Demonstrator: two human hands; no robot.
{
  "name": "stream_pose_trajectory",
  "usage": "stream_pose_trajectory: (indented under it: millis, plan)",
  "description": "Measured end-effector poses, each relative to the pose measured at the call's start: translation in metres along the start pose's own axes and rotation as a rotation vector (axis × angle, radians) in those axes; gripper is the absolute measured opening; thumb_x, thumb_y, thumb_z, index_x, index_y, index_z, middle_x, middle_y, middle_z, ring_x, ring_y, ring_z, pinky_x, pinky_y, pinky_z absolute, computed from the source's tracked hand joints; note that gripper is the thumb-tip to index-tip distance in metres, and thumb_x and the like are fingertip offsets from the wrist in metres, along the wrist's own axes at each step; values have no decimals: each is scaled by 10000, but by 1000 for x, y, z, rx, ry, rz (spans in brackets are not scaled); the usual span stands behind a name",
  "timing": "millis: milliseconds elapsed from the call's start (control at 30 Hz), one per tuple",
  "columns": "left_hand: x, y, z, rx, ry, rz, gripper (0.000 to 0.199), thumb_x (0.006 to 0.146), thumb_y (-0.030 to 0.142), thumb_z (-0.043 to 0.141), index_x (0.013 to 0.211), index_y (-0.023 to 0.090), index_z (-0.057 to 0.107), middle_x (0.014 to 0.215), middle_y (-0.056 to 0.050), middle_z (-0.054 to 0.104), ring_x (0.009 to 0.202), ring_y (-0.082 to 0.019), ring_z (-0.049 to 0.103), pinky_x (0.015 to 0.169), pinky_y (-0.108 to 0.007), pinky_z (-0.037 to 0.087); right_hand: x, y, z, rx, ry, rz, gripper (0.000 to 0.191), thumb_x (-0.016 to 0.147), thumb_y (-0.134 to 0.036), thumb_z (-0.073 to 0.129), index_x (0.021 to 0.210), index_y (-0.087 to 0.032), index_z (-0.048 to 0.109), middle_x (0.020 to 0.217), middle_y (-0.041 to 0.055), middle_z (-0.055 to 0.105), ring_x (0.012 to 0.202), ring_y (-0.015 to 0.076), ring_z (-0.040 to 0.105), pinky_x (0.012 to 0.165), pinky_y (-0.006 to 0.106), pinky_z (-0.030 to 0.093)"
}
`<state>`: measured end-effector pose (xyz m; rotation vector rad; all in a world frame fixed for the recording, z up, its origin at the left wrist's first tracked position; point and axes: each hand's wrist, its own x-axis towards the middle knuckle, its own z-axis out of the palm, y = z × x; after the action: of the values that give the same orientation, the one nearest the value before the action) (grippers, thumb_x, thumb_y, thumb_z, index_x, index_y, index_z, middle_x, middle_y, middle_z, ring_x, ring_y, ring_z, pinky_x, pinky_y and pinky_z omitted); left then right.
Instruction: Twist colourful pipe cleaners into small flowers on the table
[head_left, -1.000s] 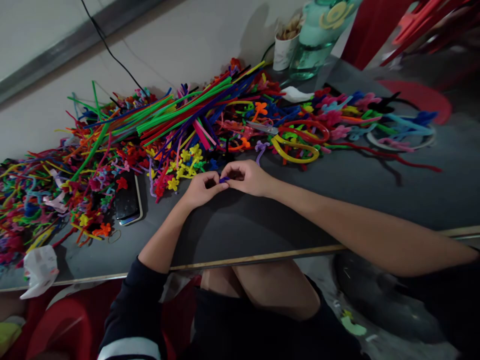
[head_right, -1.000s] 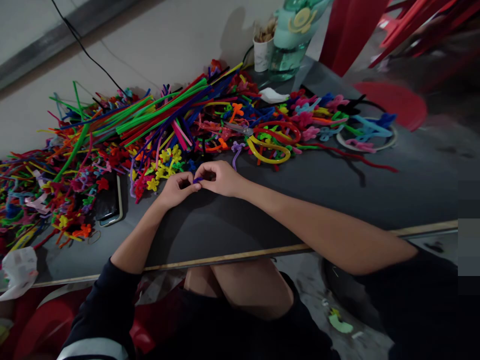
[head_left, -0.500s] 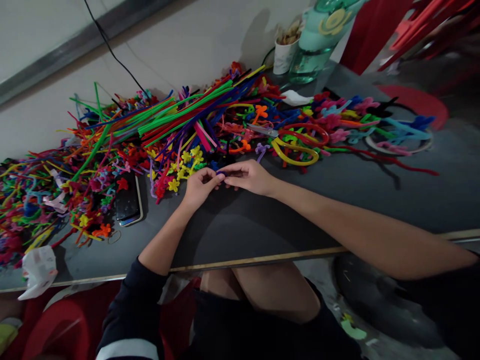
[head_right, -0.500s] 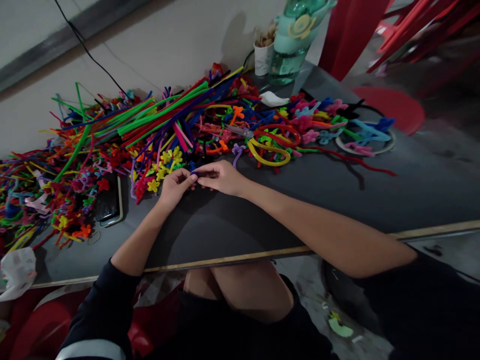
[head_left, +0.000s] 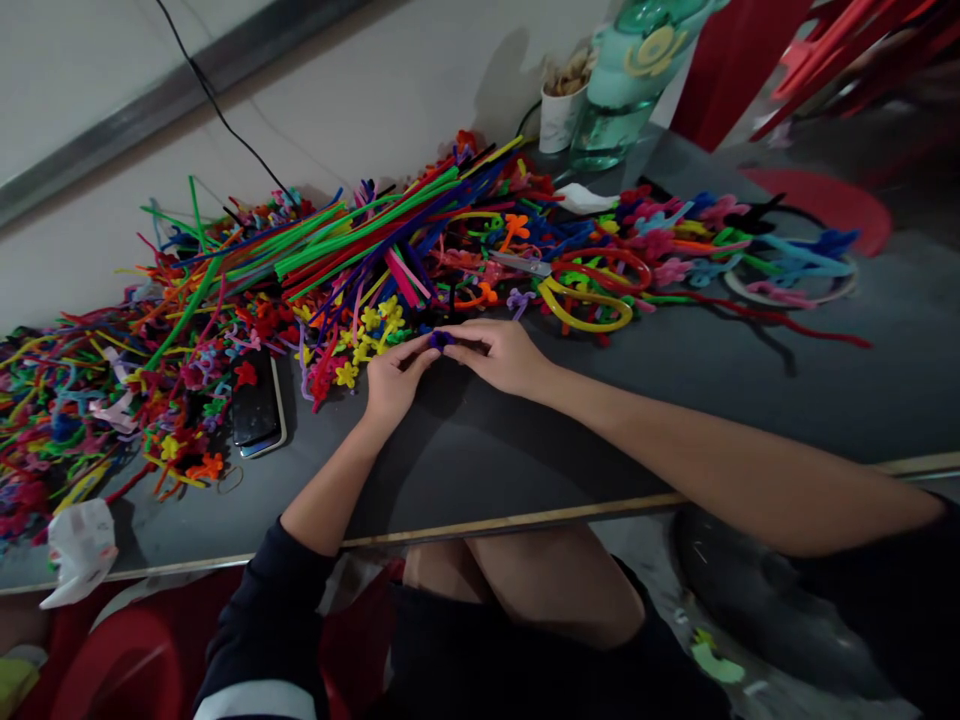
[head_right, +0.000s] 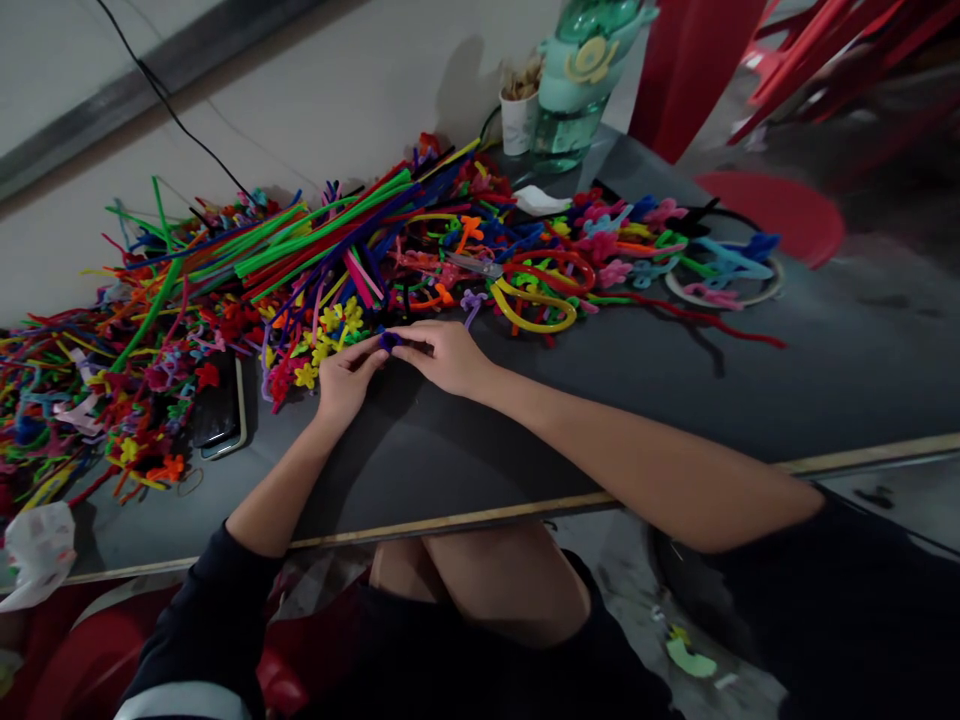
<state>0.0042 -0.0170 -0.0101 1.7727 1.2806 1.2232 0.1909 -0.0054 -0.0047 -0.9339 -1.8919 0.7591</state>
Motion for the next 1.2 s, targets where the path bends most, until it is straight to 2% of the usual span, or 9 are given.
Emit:
stream_pose_trajectory:
  millis: [100,267,433,567,700,800,1000,1200]
  plan:
    - [-2,2,-1,184,24,150,206,865,300,659,1028,208,745,960,-56,763,851,-171,722,824,-325,587,0,2,0,-26,-4,-52,304,922,-309,567,1161,-182,707,967,85,740,758,171,674,674,300,519]
    - [-4,2,-1,328,37,262,225,906,288,605,1075,210,732,948,-57,766,827,-167,728,758,-288,591,-1,7,1,-89,-26,-147,331,920,-293,578,1222,-201,675,1026,83,737,860,194,689,768,331,543]
    - [-5,2,-2,275,54,252,203,901,282,613,1037,206,743,877,-42,769,724,-142,719,701,-266,588,-4,5,2,-46,-62,-181,354,959,-188,456,1249,-206,659,911,57,743,701,136,683,694,291,564]
    - [-6,3,-1,203,63,270,162,870,245,650,987,211,757,891,-42,772,768,-153,730,732,-280,597,-5,1,0,-27,8,-171,298,944,-205,503,1140,-246,723,837,30,758,676,133,692,671,278,576]
    - [-7,5,-1,170,77,310,142,850,200,663,949,206,765,838,-40,771,742,-152,728,697,-271,595,-8,-3,3,25,66,-128,242,925,-264,560,1064,-231,757,801,33,767,624,136,699,602,260,579]
    - [-8,5,-2,174,74,357,119,849,190,660,897,196,769,813,-45,769,722,-146,726,672,-258,590,-11,-4,6,28,75,-120,239,914,-285,574,1038,-212,765,815,47,773,619,145,709,573,257,584]
    - [-10,8,-1,274,99,437,125,852,180,645,884,188,766,814,-46,771,716,-140,725,667,-244,581,-11,-10,5,-24,103,-178,227,895,-224,577,1006,-191,773,831,63,776,653,157,727,641,267,605]
    - [-13,11,0,308,101,377,148,872,239,625,868,181,761,779,-57,762,673,-147,714,644,-260,572,-10,-12,2,-51,85,-161,227,882,-223,577,994,-211,775,796,35,775,662,161,729,609,268,605]
